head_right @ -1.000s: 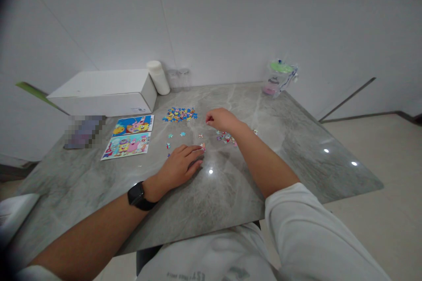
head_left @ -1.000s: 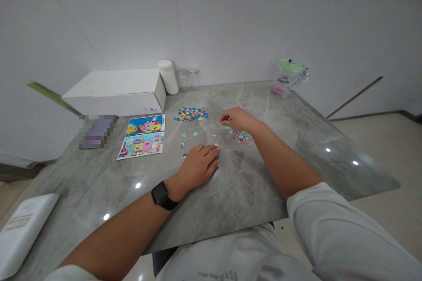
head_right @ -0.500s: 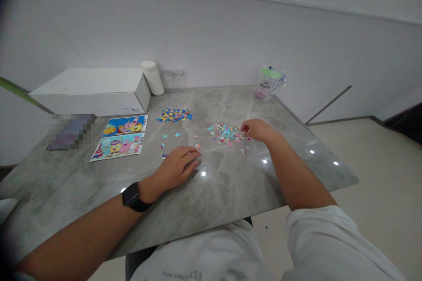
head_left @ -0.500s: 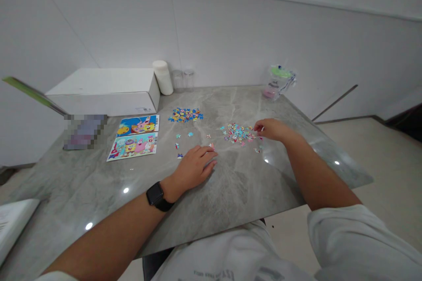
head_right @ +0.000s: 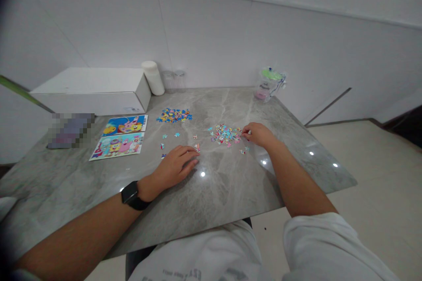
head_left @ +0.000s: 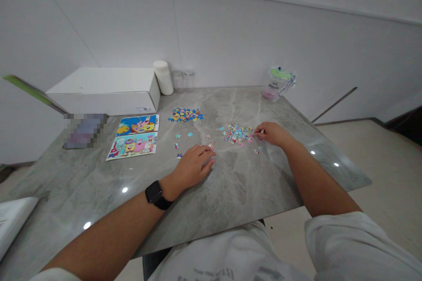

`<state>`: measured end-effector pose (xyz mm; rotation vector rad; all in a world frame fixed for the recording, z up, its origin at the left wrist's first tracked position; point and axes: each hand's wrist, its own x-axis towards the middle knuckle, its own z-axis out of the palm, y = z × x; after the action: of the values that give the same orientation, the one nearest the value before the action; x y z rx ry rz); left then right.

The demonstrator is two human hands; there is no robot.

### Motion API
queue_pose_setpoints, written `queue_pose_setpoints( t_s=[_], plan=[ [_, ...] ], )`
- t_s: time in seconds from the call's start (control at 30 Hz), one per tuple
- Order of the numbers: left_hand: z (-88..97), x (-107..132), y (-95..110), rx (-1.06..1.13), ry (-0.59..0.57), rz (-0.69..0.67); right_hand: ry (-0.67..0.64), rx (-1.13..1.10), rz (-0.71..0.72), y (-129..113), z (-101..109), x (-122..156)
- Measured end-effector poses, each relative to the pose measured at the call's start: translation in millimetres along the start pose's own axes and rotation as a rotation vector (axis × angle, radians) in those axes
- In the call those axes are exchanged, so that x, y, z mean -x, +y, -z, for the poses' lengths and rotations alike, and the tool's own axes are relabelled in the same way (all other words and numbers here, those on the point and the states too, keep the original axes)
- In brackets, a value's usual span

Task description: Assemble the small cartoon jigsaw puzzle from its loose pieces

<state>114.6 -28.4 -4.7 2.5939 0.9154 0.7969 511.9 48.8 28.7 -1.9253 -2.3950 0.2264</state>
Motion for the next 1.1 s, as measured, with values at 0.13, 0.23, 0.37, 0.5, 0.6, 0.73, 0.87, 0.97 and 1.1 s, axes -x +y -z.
queue_pose_setpoints(
  t_s=[0.13, 0.23, 0.37, 0.5, 0.6, 0.73, 0.87, 0.97, 1.1],
  plan=[
    [-0.4, -0.8, -0.7, 0.038, 0.014, 0.021, 0.048, -0.087, -0.046, -13.4, 33.9, -10.1],
    [1.2, -1.5, -0.8, 0.108, 0.065, 0.079, 0.012, -0.253, 0.007, -41.4, 64.8, -22.2],
    [5.8, -3.3, -0.5, 0.24, 0.144, 0.184, 0.023, -0.458, 0.171, -103.4, 101.8, -32.0],
    [7.8, -4.3, -1.6, 0.386, 0.199, 0.323, 0.016, -0.598, 0.286, -163.1, 109.9, -37.1],
    [6.9, -4.0, -2.9, 0.541, 0.241, 0.421, -0.036, -0.684, 0.34, -188.0, 91.0, -44.8],
    [7.2, -5.0, -3.4, 0.738, 0.309, 0.495, -0.105, -0.745, 0.332, -200.8, 55.2, -54.4],
    [7.6, -8.2, -5.6, 0.879, 0.367, 0.547, -0.122, -0.792, 0.335, -209.9, 30.7, -57.6],
    [8.3, -11.0, -9.9, 0.962, 0.415, 0.596, -0.117, -0.787, 0.328, -217.4, 20.8, -58.7],
    [16.8, -15.2, -16.1, 0.986, 0.5, 0.669, -0.094, -0.781, 0.334, -221.8, 15.2, -59.9]
  ],
)
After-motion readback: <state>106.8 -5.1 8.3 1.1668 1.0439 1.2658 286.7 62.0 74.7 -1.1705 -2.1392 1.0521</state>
